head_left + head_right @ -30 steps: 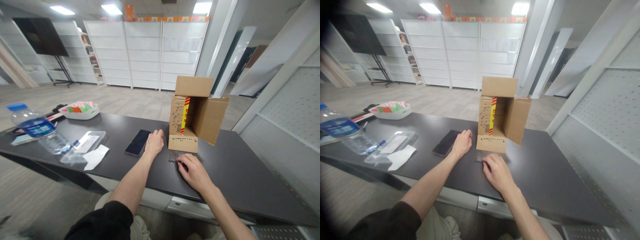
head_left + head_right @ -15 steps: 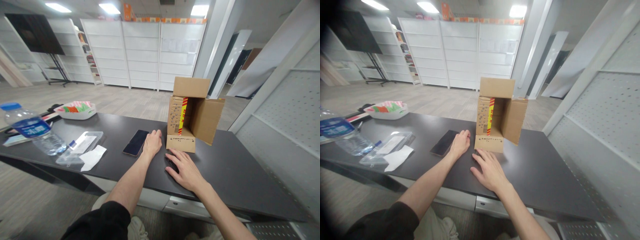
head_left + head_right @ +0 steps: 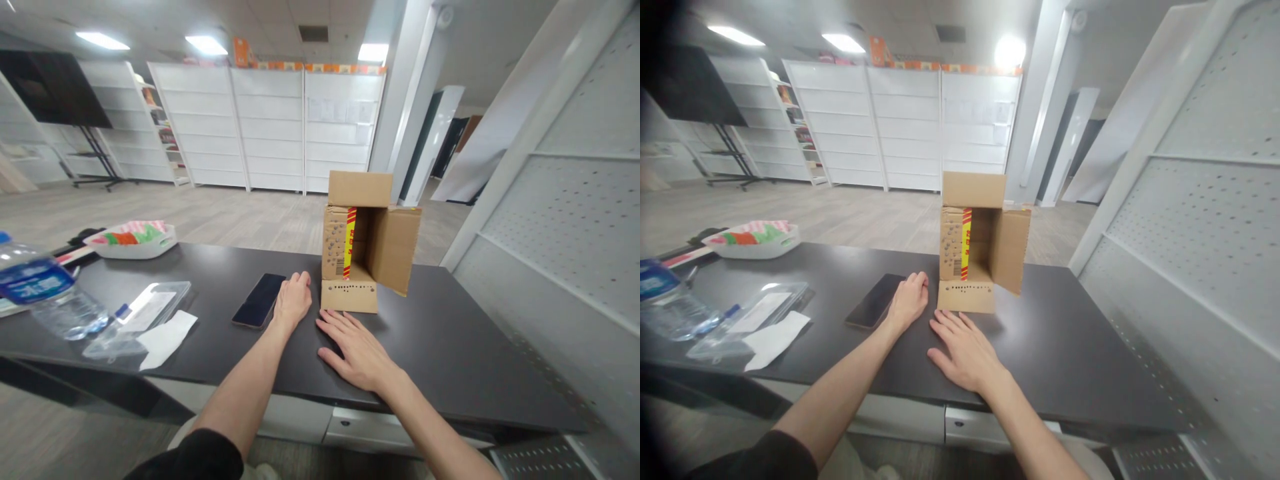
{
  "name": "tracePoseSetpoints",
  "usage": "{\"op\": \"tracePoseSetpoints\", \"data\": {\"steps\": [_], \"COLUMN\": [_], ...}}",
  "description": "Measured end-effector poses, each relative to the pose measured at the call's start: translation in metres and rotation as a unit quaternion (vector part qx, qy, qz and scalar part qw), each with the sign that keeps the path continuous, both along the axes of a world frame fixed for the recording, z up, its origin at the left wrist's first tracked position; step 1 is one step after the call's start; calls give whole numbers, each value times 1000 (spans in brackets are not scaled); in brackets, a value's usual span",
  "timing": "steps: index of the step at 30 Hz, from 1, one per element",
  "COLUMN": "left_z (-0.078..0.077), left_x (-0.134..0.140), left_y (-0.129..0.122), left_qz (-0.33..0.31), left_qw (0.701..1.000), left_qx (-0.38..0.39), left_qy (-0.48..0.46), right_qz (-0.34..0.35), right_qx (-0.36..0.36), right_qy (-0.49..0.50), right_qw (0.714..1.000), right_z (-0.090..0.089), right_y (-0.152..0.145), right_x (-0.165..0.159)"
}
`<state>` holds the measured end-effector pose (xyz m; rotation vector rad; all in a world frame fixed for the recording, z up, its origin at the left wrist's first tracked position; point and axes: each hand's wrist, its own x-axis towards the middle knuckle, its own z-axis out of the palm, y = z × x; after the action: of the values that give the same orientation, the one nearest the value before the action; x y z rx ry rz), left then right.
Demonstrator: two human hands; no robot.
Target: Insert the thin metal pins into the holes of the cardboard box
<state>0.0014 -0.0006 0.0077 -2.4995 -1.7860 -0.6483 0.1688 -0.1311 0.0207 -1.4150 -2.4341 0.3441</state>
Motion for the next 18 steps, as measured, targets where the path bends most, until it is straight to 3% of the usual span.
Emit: {"op": "tracePoseSetpoints", "data": {"steps": [18], "left_z": [-2], "left_x": [0], "left_y": [3], "left_qz": [-6], "left_qw": [1000], "left_qx": [11], "left_qy": [-1], "right_qz": [-30], "right_qx": [48], "right_qy": [43], "right_qw": [997], "right_z": [-11], "right_y": [-1], "right_x": [1]}}
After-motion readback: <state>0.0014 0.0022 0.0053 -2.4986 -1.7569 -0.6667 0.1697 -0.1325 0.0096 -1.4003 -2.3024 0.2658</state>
